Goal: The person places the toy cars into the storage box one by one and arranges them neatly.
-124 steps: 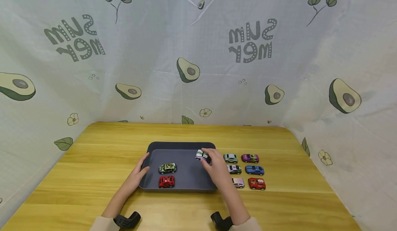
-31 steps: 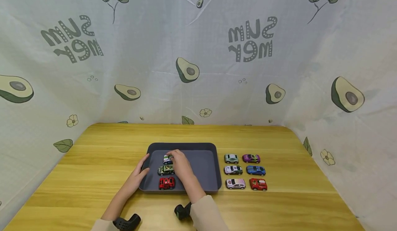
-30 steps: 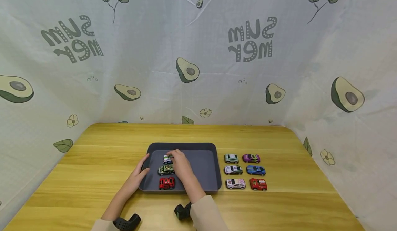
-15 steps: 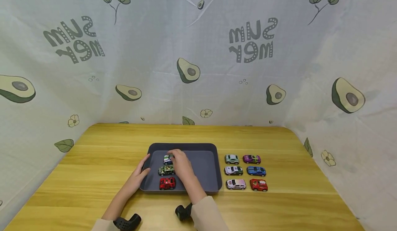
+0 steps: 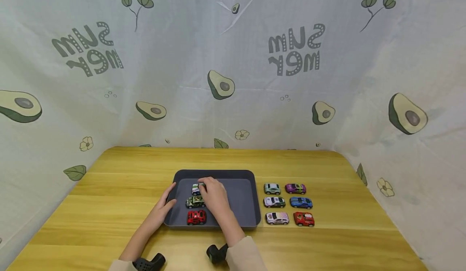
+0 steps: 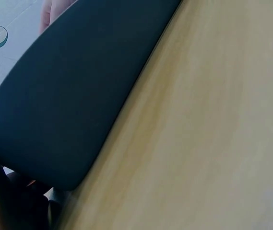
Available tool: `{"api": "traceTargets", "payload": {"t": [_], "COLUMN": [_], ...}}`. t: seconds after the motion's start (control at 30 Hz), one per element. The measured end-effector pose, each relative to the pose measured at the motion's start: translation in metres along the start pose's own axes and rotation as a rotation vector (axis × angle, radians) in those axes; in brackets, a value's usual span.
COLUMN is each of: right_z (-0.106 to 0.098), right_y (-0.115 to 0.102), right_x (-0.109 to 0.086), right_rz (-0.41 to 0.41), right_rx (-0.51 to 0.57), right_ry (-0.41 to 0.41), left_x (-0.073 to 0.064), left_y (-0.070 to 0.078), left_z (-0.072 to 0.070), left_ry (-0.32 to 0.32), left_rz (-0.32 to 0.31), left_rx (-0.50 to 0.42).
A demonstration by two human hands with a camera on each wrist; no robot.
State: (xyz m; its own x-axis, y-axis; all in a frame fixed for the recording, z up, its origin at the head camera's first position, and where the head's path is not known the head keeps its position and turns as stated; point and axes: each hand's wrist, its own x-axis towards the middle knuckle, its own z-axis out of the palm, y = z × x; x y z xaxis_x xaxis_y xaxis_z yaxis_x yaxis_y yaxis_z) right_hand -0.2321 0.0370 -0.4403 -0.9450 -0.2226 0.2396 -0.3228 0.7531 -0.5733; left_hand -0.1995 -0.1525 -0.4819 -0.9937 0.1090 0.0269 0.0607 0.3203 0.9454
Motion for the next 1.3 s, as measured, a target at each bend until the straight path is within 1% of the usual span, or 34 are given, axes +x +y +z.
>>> {"api": "traceTargets", "payload": {"t": [0.23,0.43,0.6,0.8,0.97,1.13,1.3], "right_z": [-0.006,-0.014,-0.021,-0.027,-0.034,-0.041,-0.049], "right_y": [-0.004,-0.006,-0.006,-0.003,0.002,0.005,0.009], "right_x": [-0.005,-0.009,-0.015,-0.025,-0.032,-0.039,-0.045], "right_rz": [0.007,-0.018,-0.019,-0.055,-0.111,-0.148,-0.163], "right_rx": [-0.007,-0.076,-0.081,-0.051,-0.071,-0.085,-0.078], "right_ry": [0.026,0.079,0.118,0.2,0.294,0.336,0.383], "left_x": [-0.001,0.0,0.001,0.0,0.0,0.0,0.0], "left_y": [0.003,0.004,0.004,0.004,0.004,0.003,0.003], "left_z": [0.0,-0.002,-0.003,-0.002,-0.002,-0.001,-0.002], "left_ry": [-0.01,-0.014,-0.011,-0.02,-0.018,-0.016,-0.015], "left_rz": [-0.004,-0.001,0.003,0.006,0.01,0.008,0.009], "left_rx": [0.0,-0.008,0.003,-0.017,-0.016,-0.014,-0.016]}}
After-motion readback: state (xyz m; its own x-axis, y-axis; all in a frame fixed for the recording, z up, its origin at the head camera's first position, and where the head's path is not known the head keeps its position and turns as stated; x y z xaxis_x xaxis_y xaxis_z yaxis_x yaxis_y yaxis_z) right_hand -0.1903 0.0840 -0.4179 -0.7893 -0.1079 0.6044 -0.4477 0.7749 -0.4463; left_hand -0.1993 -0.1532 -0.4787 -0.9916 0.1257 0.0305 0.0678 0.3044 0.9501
